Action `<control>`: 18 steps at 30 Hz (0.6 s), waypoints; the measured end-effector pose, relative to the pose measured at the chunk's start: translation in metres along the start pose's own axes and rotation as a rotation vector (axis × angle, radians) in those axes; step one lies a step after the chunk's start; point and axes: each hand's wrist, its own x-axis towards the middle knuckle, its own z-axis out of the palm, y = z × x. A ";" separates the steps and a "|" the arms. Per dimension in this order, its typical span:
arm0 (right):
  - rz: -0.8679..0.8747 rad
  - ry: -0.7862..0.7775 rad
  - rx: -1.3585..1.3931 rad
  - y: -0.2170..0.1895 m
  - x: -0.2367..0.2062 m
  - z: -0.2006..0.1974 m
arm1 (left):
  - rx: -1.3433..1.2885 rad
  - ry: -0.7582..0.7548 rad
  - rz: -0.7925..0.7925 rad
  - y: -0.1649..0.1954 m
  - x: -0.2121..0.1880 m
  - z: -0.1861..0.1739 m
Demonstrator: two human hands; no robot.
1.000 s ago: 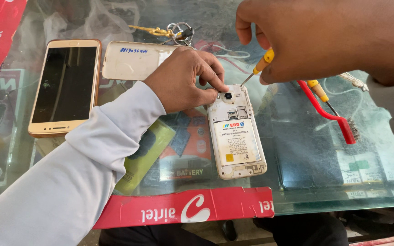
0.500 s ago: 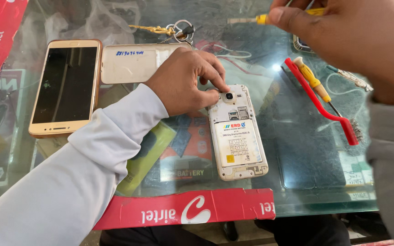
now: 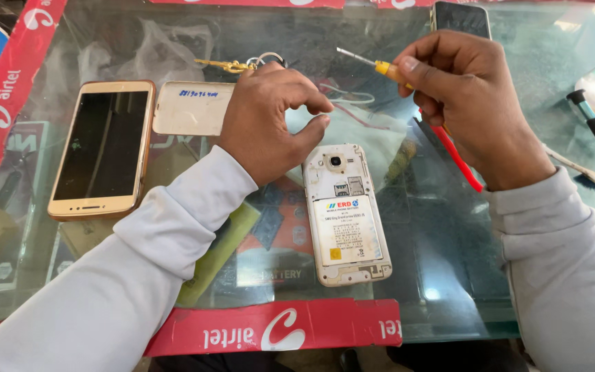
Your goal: The person removes the back cover of a gold smartphone, exposing the battery and internal components. They then use a yellow screwdriver to unscrew several screws around the camera module and along the phone's frame.
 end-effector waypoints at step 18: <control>-0.007 -0.052 -0.029 0.007 0.000 -0.008 | 0.050 0.070 -0.003 -0.005 -0.001 -0.002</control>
